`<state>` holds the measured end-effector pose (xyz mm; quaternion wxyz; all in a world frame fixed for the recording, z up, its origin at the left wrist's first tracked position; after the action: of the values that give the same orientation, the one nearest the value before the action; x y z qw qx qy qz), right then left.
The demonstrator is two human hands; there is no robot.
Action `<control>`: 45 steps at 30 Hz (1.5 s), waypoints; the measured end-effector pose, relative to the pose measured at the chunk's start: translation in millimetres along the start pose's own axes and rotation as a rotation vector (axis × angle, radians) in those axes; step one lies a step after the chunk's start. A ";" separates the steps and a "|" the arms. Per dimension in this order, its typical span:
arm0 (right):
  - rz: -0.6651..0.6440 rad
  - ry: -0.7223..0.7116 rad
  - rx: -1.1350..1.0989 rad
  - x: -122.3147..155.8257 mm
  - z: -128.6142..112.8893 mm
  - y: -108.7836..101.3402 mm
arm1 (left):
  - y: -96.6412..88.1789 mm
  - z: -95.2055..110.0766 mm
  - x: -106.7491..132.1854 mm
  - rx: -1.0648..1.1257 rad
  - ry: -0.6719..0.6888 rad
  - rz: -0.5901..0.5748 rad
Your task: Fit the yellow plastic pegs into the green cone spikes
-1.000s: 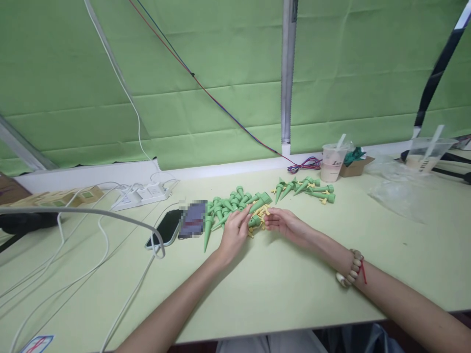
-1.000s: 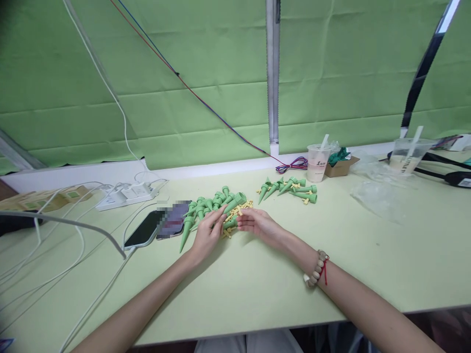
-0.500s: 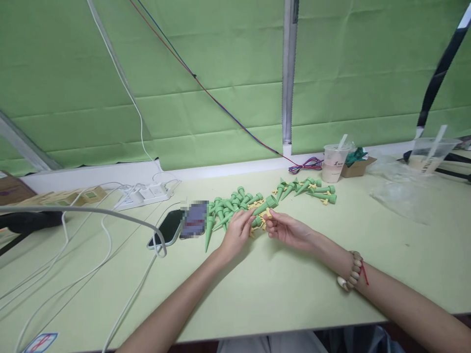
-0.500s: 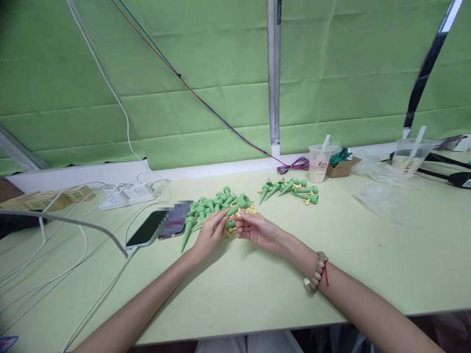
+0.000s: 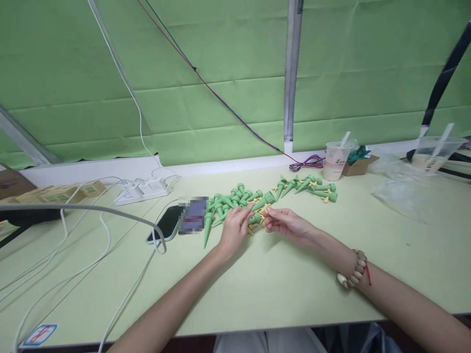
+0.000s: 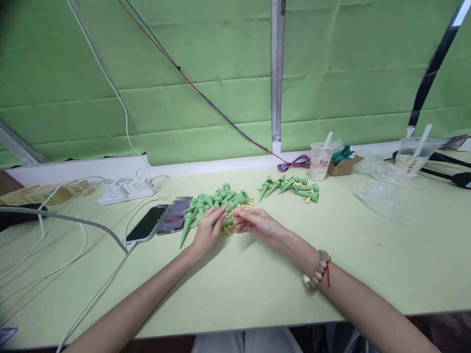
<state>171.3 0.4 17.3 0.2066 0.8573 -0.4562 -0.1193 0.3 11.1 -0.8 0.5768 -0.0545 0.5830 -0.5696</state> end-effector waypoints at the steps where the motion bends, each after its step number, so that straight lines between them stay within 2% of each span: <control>1: 0.013 0.005 0.015 -0.1 -0.8 0.2 | 0.2 -0.2 -0.2 -0.018 0.001 0.014; 6: 0.053 0.022 0.062 -0.1 -4.3 -0.2 | -0.3 -0.4 -1.1 -0.098 0.030 0.067; 12: 0.049 -0.021 0.192 -0.6 -4.1 -7.4 | -4.1 2.3 -0.7 -0.168 0.088 0.120; 17: 0.087 -0.071 0.358 -0.4 -6.5 -10.9 | -5.1 4.6 -1.1 -0.169 0.117 0.087; 22: 0.122 -0.090 0.499 -2.2 -7.4 -9.9 | -3.4 3.6 -0.8 -0.158 0.085 0.051; 27: 0.192 -0.193 0.698 -4.4 -2.0 -12.5 | -2.0 5.4 1.7 -0.153 0.039 0.009; 32: 0.277 -0.360 0.880 -3.0 2.8 -13.5 | -2.5 10.2 2.6 -0.132 -0.002 -0.024; 35: 0.296 -0.384 0.788 -4.3 4.7 -12.6 | -3.2 14.0 1.6 -0.047 -0.044 -0.035; 40: 0.137 -0.225 0.338 -8.7 8.8 -8.4 | -1.9 18.8 2.9 0.079 -0.149 -0.096; 45: 0.037 -0.133 0.052 -6.2 9.2 -4.4 | -0.7 18.0 4.7 0.167 -0.213 -0.082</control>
<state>167.5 5.5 7.2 0.1555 0.8439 -0.4878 -0.1602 11.6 -3.4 2.5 0.6144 -0.0901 0.4662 -0.6301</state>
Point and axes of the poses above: each hand's wrist, its own x-axis away from the middle knuckle, its own y-axis out of the palm, z = x × y, the point moved 1 cm from there along -x, towards the middle knuckle, and after that the axes turned 3 degrees about -z, right-handed, at the moved point
